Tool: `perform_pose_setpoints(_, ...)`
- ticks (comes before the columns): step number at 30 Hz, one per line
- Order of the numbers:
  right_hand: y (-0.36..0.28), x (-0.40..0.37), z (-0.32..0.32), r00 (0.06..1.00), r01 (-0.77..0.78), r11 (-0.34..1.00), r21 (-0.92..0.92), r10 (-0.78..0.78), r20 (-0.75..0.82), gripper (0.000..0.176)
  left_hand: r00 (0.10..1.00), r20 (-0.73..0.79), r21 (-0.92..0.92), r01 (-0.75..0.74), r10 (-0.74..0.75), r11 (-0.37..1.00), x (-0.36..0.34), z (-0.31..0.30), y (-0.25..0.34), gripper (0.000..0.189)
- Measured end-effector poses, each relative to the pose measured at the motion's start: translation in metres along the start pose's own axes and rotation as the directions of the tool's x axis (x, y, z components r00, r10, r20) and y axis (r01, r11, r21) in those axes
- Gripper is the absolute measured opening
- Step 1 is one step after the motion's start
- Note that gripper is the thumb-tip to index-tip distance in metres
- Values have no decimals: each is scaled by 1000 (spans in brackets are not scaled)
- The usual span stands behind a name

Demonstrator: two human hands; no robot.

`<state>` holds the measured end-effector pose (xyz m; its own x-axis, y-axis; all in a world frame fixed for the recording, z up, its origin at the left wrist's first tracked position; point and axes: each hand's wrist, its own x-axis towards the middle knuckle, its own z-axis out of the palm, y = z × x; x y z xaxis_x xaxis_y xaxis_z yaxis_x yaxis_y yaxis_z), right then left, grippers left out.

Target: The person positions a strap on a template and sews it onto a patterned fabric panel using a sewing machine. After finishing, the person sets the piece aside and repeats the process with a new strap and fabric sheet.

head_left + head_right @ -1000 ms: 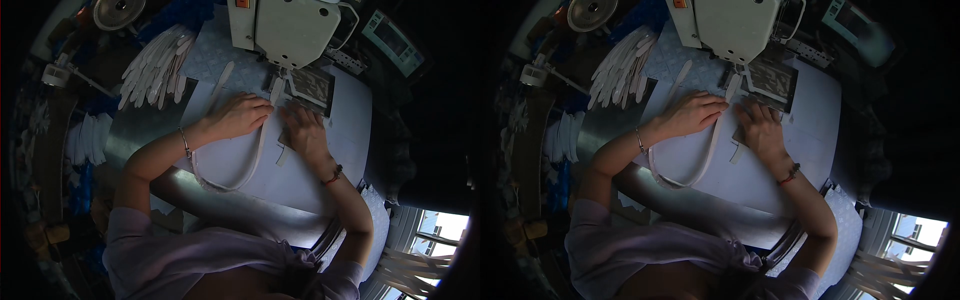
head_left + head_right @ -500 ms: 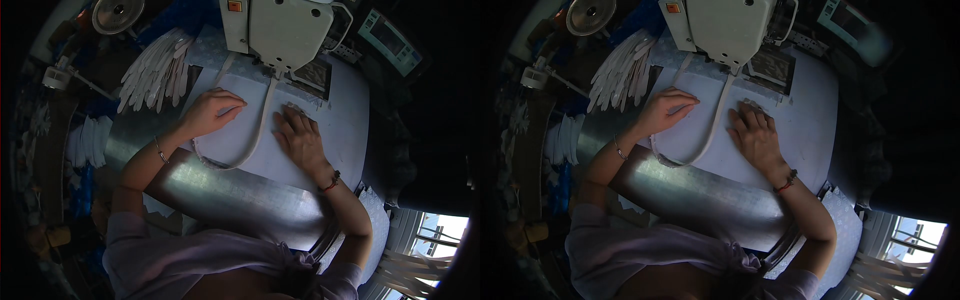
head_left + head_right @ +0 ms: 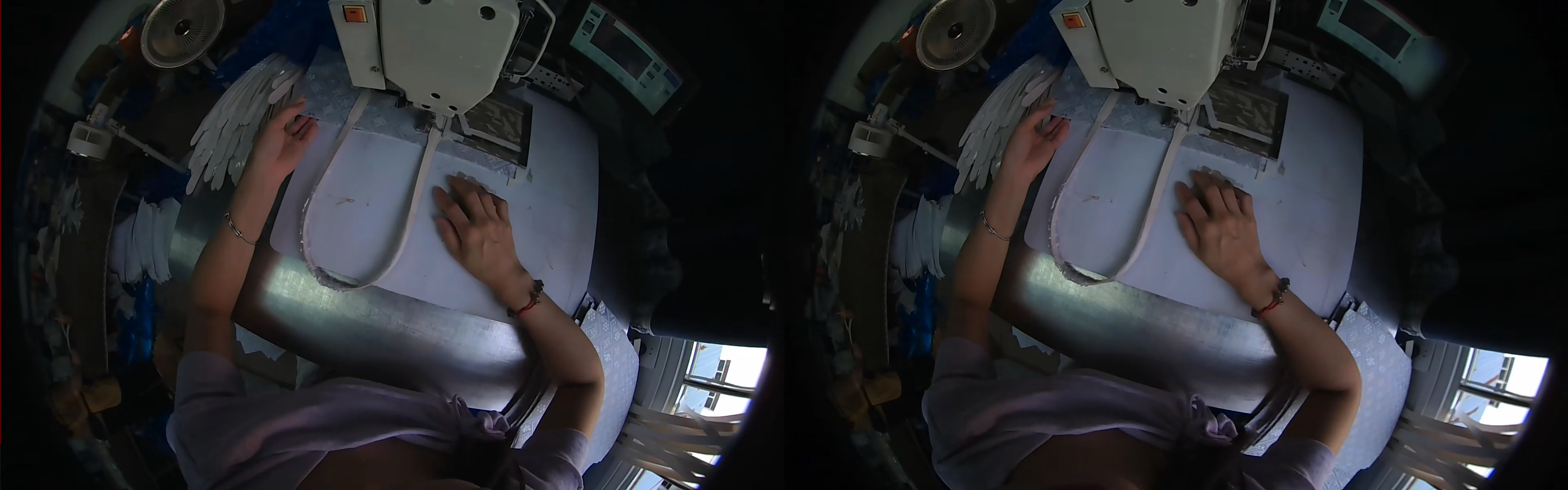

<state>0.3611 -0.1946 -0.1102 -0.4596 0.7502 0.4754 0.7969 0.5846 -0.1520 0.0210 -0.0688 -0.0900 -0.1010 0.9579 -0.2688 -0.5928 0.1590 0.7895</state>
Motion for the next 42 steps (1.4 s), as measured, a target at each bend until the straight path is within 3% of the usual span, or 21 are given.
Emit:
perform_pose_setpoints(2, 0, 0, 0, 1000, -2, 999, 48, 2, 4, 41, 999, -38, 17, -16, 17, 1000, 4, 7, -2, 34)
perform_pose_setpoints(4, 1, 0, 1, 1000, -5, 998, 56, 6, -9, 41, 990, 104, 32, -96, 92, 995, 16, 8, -6, 25)
perform_pose_setpoints(5, 0, 0, 1, 1000, -4, 998, 65, 5, -19, 41, 990, 107, 36, -95, 91, 995, 23, 11, -7, 25)
perform_pose_setpoints(8, -1, -1, 0, 1000, -23, 997, 77, 23, 7, 40, 990, 139, 200, -6, -23, 980, 47, 19, -14, 26)
perform_pose_setpoints(10, -1, -1, 0, 1000, -23, 997, 80, 23, 5, 40, 944, 331, 546, -202, 13, 813, 55, 24, -21, 30)
perform_pose_setpoints(11, -1, 0, 0, 1000, -22, 996, 84, 22, 3, 40, 943, 331, 543, -206, 17, 814, 53, 26, -22, 30)
perform_pose_setpoints(13, -5, 5, 3, 1000, -3, 997, 76, 3, 3, 39, 949, 300, 696, -290, 100, 657, 48, 24, -22, 36)
perform_pose_setpoints(18, -9, 1, -14, 998, 48, 999, -13, -48, 30, 40, 923, 326, 719, -381, 202, 581, 52, 24, -35, 37)
perform_pose_setpoints(20, -14, -8, -50, 977, 0, 1000, -13, 3, 215, 42, 908, 340, 705, -418, 244, 573, 56, 23, -37, 36)
perform_pose_setpoints(22, -14, -25, -88, 960, -15, 996, -90, 40, 278, 45, 906, 348, 748, -424, 242, 511, 57, 22, -38, 34)
perform_pose_setpoints(26, 0, -74, -160, 835, -288, 928, -238, 365, 411, 47, 898, 357, 731, -441, 259, 522, 45, 27, -36, 35)
perform_pose_setpoints(28, 18, -106, -184, 722, -505, 839, -202, 539, 434, 49, 876, 371, 768, -475, 307, 430, 44, 25, -32, 35)
perform_pose_setpoints(29, 31, -127, -194, 718, -470, 845, -253, 533, 447, 53, 880, 353, 771, -467, 319, 434, 42, 17, -26, 35)
perform_pose_setpoints(31, 42, -158, -208, 715, -418, 859, -295, 512, 476, 57, 796, 399, 704, -584, 456, 405, 31, -2, -8, 35)
perform_pose_setpoints(32, 43, -166, -211, 633, -489, 816, -310, 576, 517, 63, 857, 349, 756, -497, 380, 427, 6, -5, 8, 35)
perform_pose_setpoints(33, 47, -174, -212, 545, -551, 768, -326, 627, 557, 70, 860, 325, 769, -482, 393, 421, -16, -12, 21, 35)
perform_pose_setpoints(35, 65, -199, -203, 569, -599, 772, -212, 597, 565, 75, 772, 391, 704, -602, 501, 377, -55, -34, 45, 33)
perform_pose_setpoints(37, 76, -212, -200, 552, -650, 740, -175, 618, 560, 79, 621, 394, 641, -714, 678, 281, -92, -79, 78, 33)
perform_pose_setpoints(40, 107, -229, -195, 479, -749, 656, -93, 634, 608, 82, 449, 155, 605, -747, 880, 275, -174, -178, 117, 29)
perform_pose_setpoints(42, 148, -255, -192, 511, -732, 681, -15, 563, 650, 90, 376, -85, 532, -766, 923, 361, -229, -253, 112, 36)
